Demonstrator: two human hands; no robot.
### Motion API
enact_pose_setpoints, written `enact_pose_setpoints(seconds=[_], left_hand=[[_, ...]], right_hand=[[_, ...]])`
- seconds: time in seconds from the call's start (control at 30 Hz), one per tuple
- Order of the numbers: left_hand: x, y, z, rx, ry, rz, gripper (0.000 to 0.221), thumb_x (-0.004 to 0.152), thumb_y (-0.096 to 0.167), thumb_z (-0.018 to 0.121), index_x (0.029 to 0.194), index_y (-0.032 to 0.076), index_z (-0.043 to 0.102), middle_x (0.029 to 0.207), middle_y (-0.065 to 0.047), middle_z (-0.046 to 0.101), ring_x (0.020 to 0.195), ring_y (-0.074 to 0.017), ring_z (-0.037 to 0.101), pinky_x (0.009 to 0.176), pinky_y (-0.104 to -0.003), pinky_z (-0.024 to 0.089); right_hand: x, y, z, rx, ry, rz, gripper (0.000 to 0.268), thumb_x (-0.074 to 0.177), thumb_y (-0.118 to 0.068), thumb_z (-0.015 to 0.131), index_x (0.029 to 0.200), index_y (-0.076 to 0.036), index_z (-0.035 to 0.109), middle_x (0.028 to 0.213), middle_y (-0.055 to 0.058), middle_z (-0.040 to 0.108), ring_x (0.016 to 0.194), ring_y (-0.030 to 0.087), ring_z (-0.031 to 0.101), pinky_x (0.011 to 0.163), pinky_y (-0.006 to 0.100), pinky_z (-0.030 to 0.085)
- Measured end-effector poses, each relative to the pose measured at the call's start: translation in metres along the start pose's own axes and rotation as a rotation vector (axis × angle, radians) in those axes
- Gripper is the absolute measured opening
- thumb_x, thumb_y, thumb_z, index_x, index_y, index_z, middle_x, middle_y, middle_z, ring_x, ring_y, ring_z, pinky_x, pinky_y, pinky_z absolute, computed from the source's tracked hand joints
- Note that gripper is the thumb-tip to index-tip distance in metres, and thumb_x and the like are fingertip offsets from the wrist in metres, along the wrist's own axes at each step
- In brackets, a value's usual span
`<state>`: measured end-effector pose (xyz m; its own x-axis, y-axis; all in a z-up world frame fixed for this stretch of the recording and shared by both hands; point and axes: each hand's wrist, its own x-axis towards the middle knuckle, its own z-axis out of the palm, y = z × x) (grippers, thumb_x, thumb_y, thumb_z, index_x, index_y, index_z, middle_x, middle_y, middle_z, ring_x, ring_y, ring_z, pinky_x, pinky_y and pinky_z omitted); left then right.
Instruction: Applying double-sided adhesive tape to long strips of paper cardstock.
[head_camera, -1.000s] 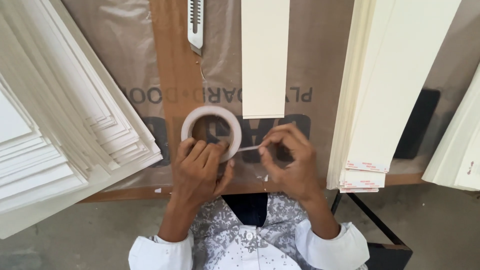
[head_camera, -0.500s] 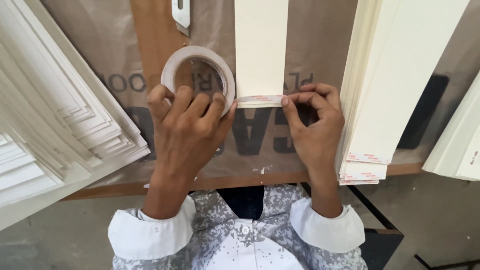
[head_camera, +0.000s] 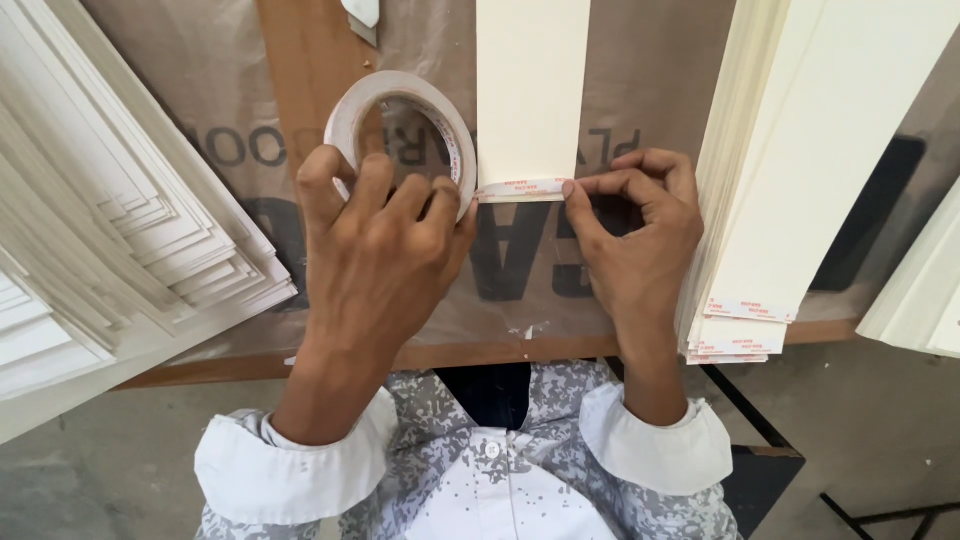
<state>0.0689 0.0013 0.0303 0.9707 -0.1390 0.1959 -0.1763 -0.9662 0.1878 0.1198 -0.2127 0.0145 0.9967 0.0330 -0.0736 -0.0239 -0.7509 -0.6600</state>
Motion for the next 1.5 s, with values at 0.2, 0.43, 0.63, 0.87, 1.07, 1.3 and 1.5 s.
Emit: enact_pose_setpoints(seconds=[0.2, 0.43, 0.63, 0.87, 1.07, 1.3, 1.5], left_hand=[[0.002, 0.0, -0.001, 0.017, -0.013, 0.005, 0.025, 0.102, 0.033, 0.081, 0.093, 0.01, 0.078, 0.082, 0.001, 0.069, 0.097, -0.0176, 0.058, 0.105, -0.044, 0.032], [0.008, 0.001, -0.01, 0.007, -0.045, 0.002, 0.023, 0.1, 0.031, 0.077, 0.094, 0.009, 0.077, 0.085, -0.001, 0.07, 0.096, -0.0203, 0.059, 0.105, -0.046, 0.033], [0.019, 0.005, -0.017, 0.062, -0.144, 0.008, 0.033, 0.101, 0.037, 0.07, 0.087, 0.008, 0.077, 0.077, -0.006, 0.071, 0.092, -0.0218, 0.065, 0.108, -0.044, 0.035], [0.044, 0.003, -0.028, 0.126, -0.127, 0.14, 0.038, 0.098, 0.033, 0.067, 0.069, 0.01, 0.073, 0.068, -0.01, 0.069, 0.078, -0.0207, 0.067, 0.102, -0.036, 0.04], [0.065, 0.016, -0.026, 0.141, -0.481, 0.189, 0.029, 0.091, 0.027, 0.07, 0.063, 0.018, 0.071, 0.058, -0.007, 0.067, 0.053, -0.0193, 0.063, 0.068, -0.035, 0.042], [0.085, 0.035, -0.012, 0.288, -0.511, 0.208, 0.015, 0.08, 0.02, 0.074, 0.066, 0.022, 0.072, 0.062, -0.001, 0.068, 0.06, -0.014, 0.066, 0.054, -0.031, 0.038], [0.092, 0.047, -0.018, 0.41, -0.648, 0.211, 0.01, 0.071, 0.02, 0.08, 0.066, 0.024, 0.072, 0.059, 0.006, 0.064, 0.062, -0.0116, 0.064, 0.059, -0.031, 0.037]], right_hand=[[0.001, -0.003, 0.002, 0.009, 0.007, 0.013, 0.012, 0.085, -0.013, 0.089, 0.091, -0.007, 0.08, 0.109, 0.007, 0.06, 0.101, 0.019, 0.066, 0.083, 0.032, 0.058], [0.006, -0.014, -0.001, -0.052, -0.012, 0.02, 0.014, 0.081, -0.012, 0.091, 0.084, -0.007, 0.078, 0.1, 0.007, 0.068, 0.091, 0.019, 0.07, 0.078, 0.031, 0.056], [0.004, -0.02, -0.006, 0.008, -0.05, -0.055, 0.02, 0.089, -0.008, 0.085, 0.097, -0.004, 0.068, 0.101, 0.009, 0.068, 0.086, 0.019, 0.072, 0.074, 0.032, 0.06], [-0.021, -0.011, 0.012, -0.128, 0.008, -0.404, 0.027, 0.097, 0.003, 0.07, 0.124, -0.003, 0.067, 0.121, 0.012, 0.069, 0.115, 0.031, 0.069, 0.099, 0.042, 0.057], [-0.03, -0.006, 0.018, -0.086, 0.02, -0.418, 0.031, 0.1, 0.004, 0.065, 0.13, -0.001, 0.064, 0.127, 0.016, 0.066, 0.124, 0.034, 0.064, 0.108, 0.044, 0.053], [-0.04, 0.008, 0.025, -0.19, -0.054, -0.46, 0.038, 0.095, 0.005, 0.066, 0.131, -0.006, 0.067, 0.143, 0.015, 0.055, 0.138, 0.036, 0.054, 0.117, 0.047, 0.048], [-0.044, 0.007, 0.028, -0.347, -0.065, -0.551, 0.034, 0.097, -0.006, 0.067, 0.13, -0.013, 0.07, 0.148, 0.016, 0.046, 0.142, 0.037, 0.045, 0.122, 0.048, 0.044]])
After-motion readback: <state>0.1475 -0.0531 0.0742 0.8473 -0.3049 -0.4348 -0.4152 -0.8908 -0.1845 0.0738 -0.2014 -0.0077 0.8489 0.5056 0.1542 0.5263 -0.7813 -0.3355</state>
